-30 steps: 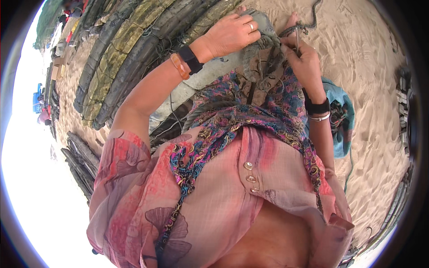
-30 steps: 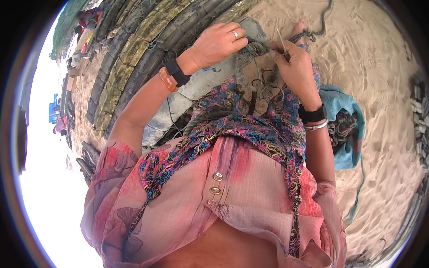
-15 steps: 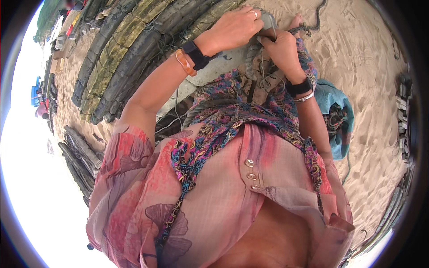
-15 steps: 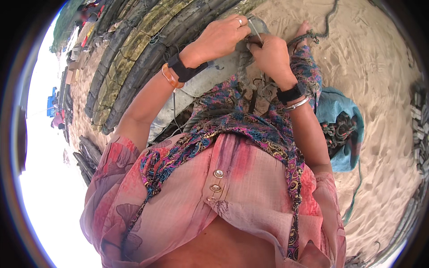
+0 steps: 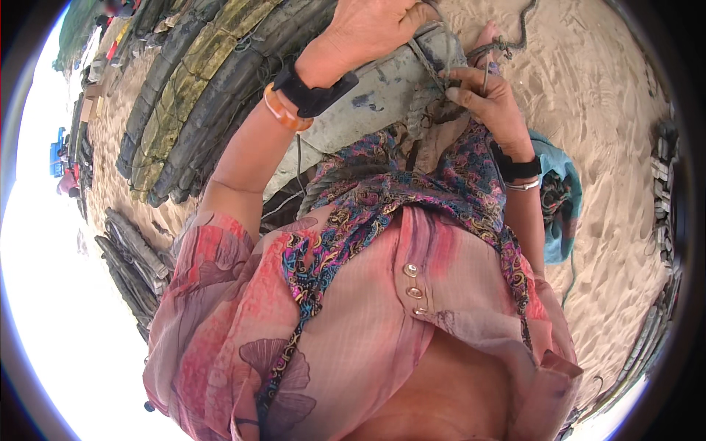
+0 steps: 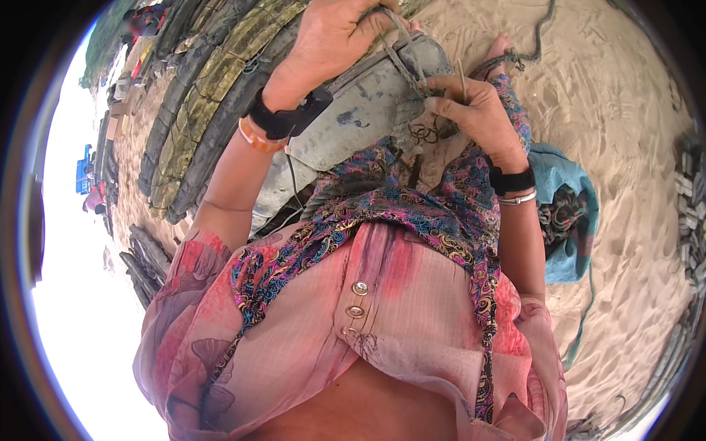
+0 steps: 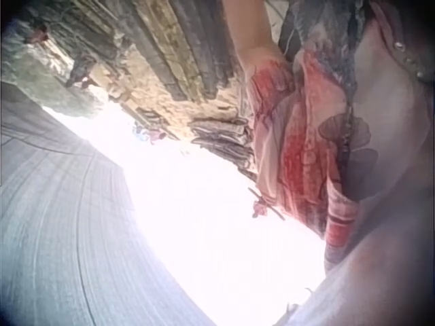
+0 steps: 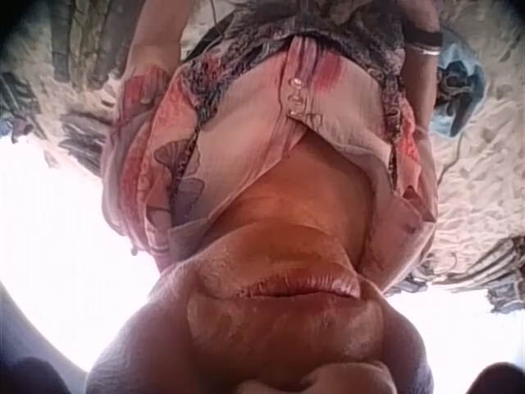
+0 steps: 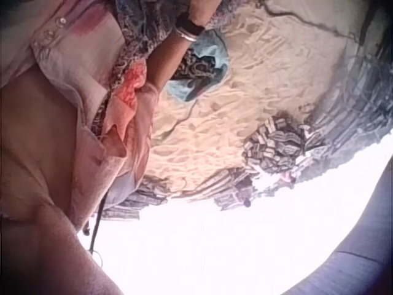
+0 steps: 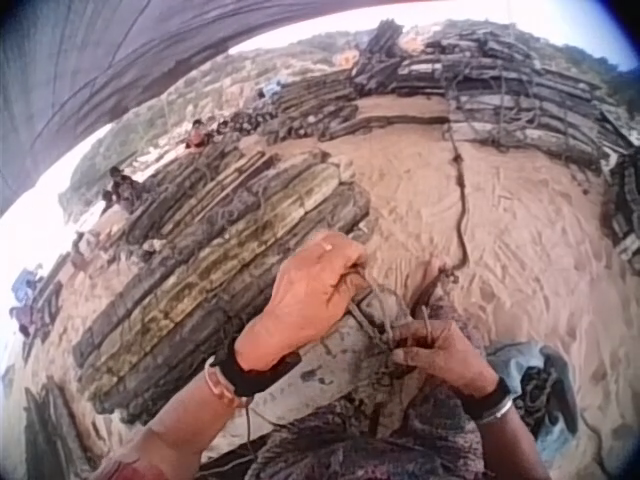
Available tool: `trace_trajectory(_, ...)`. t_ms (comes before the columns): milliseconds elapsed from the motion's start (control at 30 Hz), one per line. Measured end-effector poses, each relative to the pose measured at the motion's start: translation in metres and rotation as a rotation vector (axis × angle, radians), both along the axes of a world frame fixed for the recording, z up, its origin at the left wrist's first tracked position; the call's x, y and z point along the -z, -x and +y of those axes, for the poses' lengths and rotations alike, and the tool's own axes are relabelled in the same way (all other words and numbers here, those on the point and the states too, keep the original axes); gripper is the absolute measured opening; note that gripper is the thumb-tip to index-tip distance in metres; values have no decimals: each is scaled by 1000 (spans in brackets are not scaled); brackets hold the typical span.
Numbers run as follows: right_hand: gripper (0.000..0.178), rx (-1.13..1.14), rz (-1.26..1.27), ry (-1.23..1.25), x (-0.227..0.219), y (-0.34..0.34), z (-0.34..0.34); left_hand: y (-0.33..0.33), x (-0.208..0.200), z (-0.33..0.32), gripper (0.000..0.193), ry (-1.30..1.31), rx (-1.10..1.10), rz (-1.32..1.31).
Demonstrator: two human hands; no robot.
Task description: Repairing a thick rope or fishing equipment by weaving cord through it using a net-repair needle.
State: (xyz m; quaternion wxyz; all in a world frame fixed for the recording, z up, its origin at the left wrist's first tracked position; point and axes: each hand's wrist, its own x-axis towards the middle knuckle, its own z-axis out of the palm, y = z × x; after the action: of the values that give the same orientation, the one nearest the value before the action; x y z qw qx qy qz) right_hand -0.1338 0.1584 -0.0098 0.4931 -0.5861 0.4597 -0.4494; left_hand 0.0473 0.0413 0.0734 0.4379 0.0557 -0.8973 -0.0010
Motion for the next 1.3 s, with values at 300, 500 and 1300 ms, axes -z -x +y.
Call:
trace_trajectory(300, 32, 30, 79, 163, -35, -8, -1, 32, -34, 131, 26, -377, 462, 65)
trace_trajectory(500, 27, 277, 115, 138, -37, -32, -2, 29, -31, 149, 29, -320, 524, -65)
trace_trajectory(1300, 14, 83, 650, 153, -4, -7, 77, -24, 76, 27, 27, 76, -307, -433)
